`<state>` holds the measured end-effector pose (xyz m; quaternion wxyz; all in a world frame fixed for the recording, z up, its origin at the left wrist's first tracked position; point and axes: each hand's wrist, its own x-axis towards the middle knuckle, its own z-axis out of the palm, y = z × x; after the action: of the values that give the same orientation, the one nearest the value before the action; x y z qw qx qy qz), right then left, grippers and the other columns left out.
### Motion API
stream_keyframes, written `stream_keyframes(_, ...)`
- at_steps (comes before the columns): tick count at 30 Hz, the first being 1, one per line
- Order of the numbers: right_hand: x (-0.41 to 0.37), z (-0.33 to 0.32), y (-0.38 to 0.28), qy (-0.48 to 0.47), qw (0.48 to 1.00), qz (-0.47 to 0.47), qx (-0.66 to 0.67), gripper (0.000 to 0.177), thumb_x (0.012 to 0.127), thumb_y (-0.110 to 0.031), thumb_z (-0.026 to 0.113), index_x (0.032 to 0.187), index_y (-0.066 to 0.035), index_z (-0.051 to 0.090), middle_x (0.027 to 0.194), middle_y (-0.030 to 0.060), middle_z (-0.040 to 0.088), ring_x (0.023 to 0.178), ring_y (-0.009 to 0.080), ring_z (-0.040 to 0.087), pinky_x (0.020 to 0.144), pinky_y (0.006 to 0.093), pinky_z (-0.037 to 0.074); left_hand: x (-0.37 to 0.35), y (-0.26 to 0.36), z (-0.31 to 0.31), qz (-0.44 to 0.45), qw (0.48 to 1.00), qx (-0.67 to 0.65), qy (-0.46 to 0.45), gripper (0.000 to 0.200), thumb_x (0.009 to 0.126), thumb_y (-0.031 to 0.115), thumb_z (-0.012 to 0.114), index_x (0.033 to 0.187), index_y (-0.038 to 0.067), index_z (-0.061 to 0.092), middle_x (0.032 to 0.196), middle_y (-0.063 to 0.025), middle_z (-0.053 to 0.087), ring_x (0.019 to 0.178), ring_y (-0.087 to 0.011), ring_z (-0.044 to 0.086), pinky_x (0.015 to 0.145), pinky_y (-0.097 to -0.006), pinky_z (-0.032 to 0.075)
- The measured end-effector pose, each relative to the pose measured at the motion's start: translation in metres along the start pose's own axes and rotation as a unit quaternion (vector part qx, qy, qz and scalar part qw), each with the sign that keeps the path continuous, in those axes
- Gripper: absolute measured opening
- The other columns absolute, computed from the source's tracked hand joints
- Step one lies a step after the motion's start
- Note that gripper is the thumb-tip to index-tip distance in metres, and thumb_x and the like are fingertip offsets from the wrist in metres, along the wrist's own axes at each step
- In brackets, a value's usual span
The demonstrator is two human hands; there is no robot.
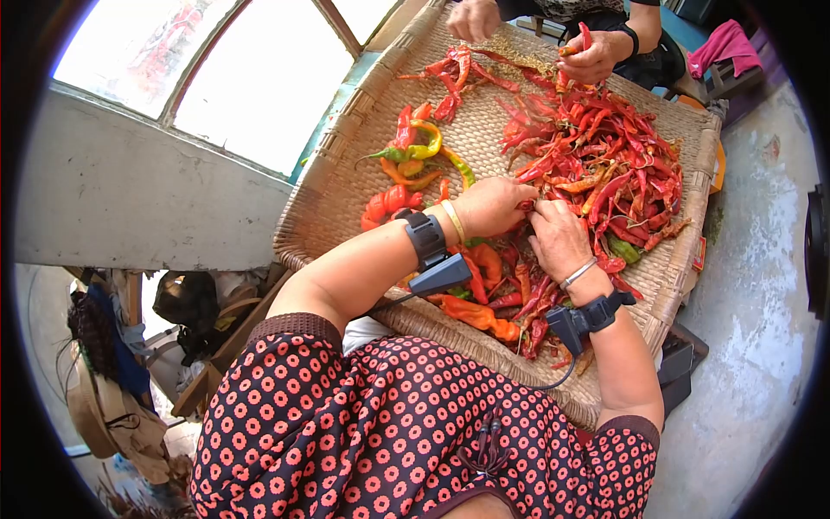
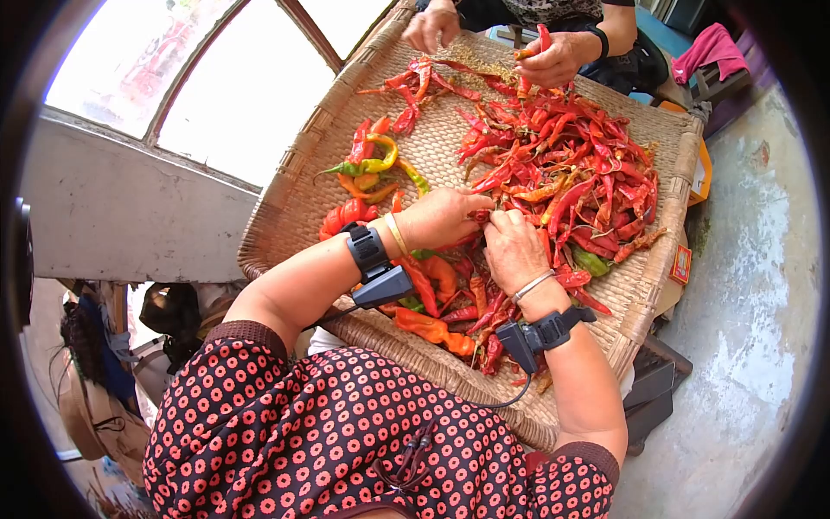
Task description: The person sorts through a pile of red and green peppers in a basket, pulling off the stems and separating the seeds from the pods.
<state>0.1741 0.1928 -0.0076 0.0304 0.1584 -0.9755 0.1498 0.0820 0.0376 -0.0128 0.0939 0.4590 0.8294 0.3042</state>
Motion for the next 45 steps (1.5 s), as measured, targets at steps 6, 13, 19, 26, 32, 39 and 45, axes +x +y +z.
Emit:
stream_keyframes(6,0.004,-0.013,-0.006,0.11,0.991,-0.063,0.046,0.029,0.067,-0.006,0.065,0.095,-0.002,0.057,0.1,0.0095,0.052,0.099,0.0279,0.049,0.083,0.0382,0.044,0.006,-0.01,-0.011,-0.005,0.999,-0.033,0.025,0.024,0.071,0.016,0.065,0.093,0.006,0.062,0.076,-0.0145,0.063,0.075,-0.0323,0.061,0.068,-0.0405,0.049)
stream_keyframes(13,0.004,-0.015,-0.003,0.104,0.989,-0.039,0.093,0.028,0.073,-0.004,0.06,0.1,-0.008,0.057,0.09,0.0085,0.054,0.088,0.0263,0.055,0.076,0.0364,0.047,0.013,-0.042,-0.055,-0.128,0.913,0.166,0.35,0.033,0.074,0.015,0.067,0.103,0.003,0.059,0.096,-0.0149,0.061,0.076,-0.0253,0.062,0.075,-0.0349,0.05)
stream_keyframes(19,0.001,0.006,0.0,0.04,0.996,-0.077,0.028,0.011,0.072,-0.008,0.057,0.083,-0.009,0.056,0.075,0.007,0.056,0.077,0.0257,0.057,0.068,0.0377,0.046,0.001,-0.019,-0.049,-0.023,0.998,0.05,0.033,0.026,0.073,0.018,0.066,0.095,0.003,0.064,0.083,-0.0143,0.063,0.077,-0.0291,0.062,0.073,-0.0368,0.049)
stream_keyframes(26,0.001,0.002,0.004,0.055,0.996,-0.066,0.039,0.011,0.069,-0.011,0.063,0.076,-0.008,0.055,0.071,0.0083,0.056,0.072,0.027,0.058,0.066,0.0384,0.046,-0.001,0.026,-0.046,0.019,0.993,-0.003,-0.114,0.011,0.073,0.016,0.062,0.075,0.006,0.064,0.068,-0.0137,0.06,0.068,-0.03,0.061,0.062,-0.0388,0.048)
stream_keyframes(32,0.002,-0.028,0.009,0.056,0.964,0.036,0.259,0.013,0.07,-0.006,0.063,0.082,-0.004,0.058,0.077,0.0112,0.06,0.072,0.0279,0.06,0.064,0.0347,0.047,-0.005,0.027,-0.038,0.043,0.998,-0.01,-0.053,0.018,0.073,0.02,0.064,0.083,0.006,0.064,0.071,-0.0119,0.062,0.069,-0.03,0.062,0.064,-0.0377,0.049)
stream_keyframes(39,0.0,-0.043,0.01,0.088,0.911,0.104,0.39,0.013,0.074,-0.005,0.064,0.086,-0.001,0.06,0.077,0.006,0.063,0.069,0.0131,0.061,0.064,0.0256,0.048,-0.002,0.023,-0.03,0.005,0.993,-0.104,-0.055,0.022,0.076,0.022,0.066,0.09,0.005,0.064,0.078,-0.0133,0.064,0.073,-0.0283,0.063,0.066,-0.0368,0.05)
stream_keyframes(45,0.001,-0.039,0.007,0.07,0.941,0.076,0.322,0.014,0.077,-0.013,0.064,0.087,-0.003,0.061,0.076,0.0095,0.062,0.067,0.021,0.062,0.063,0.0299,0.048,0.01,-0.009,-0.063,-0.082,0.985,-0.094,0.119,0.018,0.079,0.018,0.065,0.092,0.005,0.065,0.068,-0.0091,0.062,0.062,-0.0148,0.059,0.06,-0.0302,0.048)
